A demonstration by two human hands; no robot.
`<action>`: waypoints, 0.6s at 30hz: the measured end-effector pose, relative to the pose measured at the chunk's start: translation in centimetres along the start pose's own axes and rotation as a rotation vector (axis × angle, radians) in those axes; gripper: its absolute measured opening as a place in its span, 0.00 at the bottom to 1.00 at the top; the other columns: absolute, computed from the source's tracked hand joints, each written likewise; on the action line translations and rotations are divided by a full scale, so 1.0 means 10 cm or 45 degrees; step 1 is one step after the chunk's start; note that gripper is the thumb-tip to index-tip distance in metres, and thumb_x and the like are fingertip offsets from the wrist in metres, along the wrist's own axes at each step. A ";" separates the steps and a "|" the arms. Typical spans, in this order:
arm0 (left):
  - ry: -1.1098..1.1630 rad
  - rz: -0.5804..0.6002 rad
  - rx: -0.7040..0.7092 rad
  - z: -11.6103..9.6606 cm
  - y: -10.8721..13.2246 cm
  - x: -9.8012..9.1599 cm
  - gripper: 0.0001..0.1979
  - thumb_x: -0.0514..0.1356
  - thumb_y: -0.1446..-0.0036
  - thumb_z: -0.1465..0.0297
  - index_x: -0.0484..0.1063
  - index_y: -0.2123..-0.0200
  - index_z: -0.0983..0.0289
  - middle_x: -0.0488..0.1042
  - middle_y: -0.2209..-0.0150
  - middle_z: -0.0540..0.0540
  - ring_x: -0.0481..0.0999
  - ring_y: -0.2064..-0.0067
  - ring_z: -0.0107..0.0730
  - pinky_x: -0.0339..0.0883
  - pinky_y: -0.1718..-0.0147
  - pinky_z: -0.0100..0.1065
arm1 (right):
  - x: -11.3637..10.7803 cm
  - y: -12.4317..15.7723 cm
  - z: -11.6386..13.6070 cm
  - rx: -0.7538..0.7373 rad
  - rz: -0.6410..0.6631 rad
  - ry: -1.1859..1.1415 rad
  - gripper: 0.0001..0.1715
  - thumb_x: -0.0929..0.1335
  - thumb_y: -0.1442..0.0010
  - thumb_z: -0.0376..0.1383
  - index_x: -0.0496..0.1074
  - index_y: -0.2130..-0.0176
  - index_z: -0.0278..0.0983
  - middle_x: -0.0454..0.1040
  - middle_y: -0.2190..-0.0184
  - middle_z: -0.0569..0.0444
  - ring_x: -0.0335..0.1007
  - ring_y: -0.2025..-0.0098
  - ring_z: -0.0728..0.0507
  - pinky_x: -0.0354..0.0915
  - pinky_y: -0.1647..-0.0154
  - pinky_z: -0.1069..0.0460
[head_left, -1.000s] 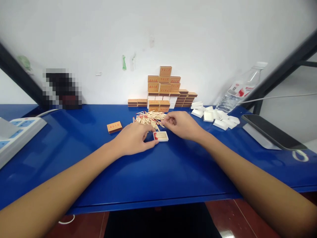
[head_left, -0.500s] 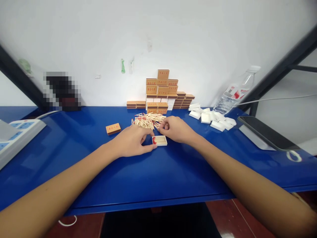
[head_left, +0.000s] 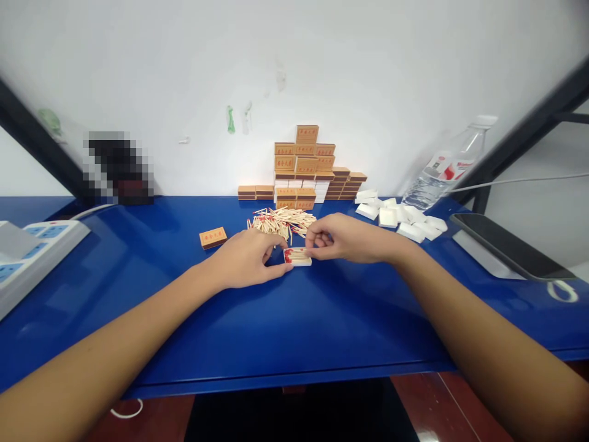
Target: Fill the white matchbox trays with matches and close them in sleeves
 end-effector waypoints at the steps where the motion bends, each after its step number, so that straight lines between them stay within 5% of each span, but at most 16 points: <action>1: 0.009 0.004 -0.003 0.00 0.00 0.00 0.15 0.65 0.38 0.58 0.80 0.56 0.63 0.72 0.76 0.47 0.69 0.76 0.27 0.55 0.74 0.32 | 0.02 -0.01 0.01 -0.025 0.005 0.003 0.12 0.72 0.39 0.43 0.76 0.67 0.36 0.68 0.75 0.58 0.60 0.73 0.50 0.55 0.72 0.52; 18: -0.006 -0.009 0.031 0.01 0.01 0.00 0.16 0.64 0.37 0.57 0.79 0.57 0.63 0.72 0.77 0.47 0.68 0.77 0.27 0.55 0.74 0.32 | 0.06 -0.02 0.03 -0.071 -0.106 0.155 0.10 0.71 0.36 0.41 0.78 0.66 0.37 0.73 0.72 0.56 0.63 0.73 0.49 0.53 0.71 0.52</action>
Point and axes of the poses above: each hand's wrist, its own y-axis away from the middle knuckle, its own x-axis out of the palm, z = x × y, the point moved 3 cm from there along -y, towards the middle knuckle
